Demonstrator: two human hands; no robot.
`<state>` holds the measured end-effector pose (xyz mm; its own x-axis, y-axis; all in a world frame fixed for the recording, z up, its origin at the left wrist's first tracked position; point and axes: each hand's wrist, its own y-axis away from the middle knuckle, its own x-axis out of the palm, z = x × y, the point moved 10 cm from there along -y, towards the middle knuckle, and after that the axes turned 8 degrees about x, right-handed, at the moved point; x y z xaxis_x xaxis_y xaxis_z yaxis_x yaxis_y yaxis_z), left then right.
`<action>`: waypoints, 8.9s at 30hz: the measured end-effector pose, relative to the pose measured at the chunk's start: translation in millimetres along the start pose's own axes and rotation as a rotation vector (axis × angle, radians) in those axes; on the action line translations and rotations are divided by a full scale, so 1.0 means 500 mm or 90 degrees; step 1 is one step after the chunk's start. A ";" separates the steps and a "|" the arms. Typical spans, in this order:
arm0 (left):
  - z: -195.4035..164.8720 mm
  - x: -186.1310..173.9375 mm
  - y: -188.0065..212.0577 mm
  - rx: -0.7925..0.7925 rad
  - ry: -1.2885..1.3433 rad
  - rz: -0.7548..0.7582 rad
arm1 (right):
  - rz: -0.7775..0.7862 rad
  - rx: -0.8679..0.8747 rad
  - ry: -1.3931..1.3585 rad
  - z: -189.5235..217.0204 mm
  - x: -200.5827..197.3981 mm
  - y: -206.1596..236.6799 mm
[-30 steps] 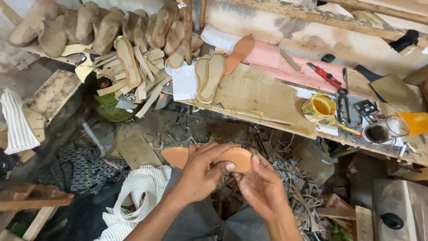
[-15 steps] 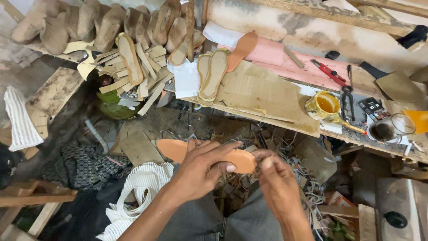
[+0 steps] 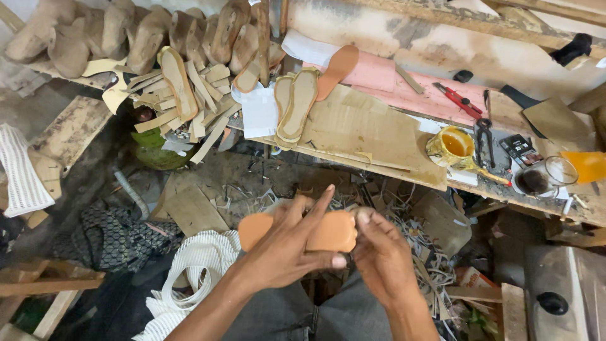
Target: The person sits at a workbench and trims excess edge material from shoe insoles by hand, working around the edge of each insole and peeling off the trimmed strip. Finished insoles are placed on the workbench and stacked with others on the upper shelf.
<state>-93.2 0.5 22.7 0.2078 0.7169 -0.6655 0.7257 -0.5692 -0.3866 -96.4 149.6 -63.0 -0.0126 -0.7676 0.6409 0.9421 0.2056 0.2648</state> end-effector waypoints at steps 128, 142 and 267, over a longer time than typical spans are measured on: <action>0.031 0.003 -0.001 -0.218 0.675 -0.470 | -0.239 -0.437 0.757 0.077 0.093 0.119; 0.008 -0.009 -0.007 -0.193 0.686 -0.242 | -0.131 -0.380 0.721 0.145 0.105 0.153; 0.055 0.064 -0.012 -0.160 0.609 -0.212 | -0.180 -0.178 0.395 0.012 -0.035 0.063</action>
<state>-109.0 15.9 -14.1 0.3257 0.9043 0.2761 0.9344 -0.2632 -0.2402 -68.7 173.1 -61.6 -0.1538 -0.9877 0.0280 0.9822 -0.1498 0.1131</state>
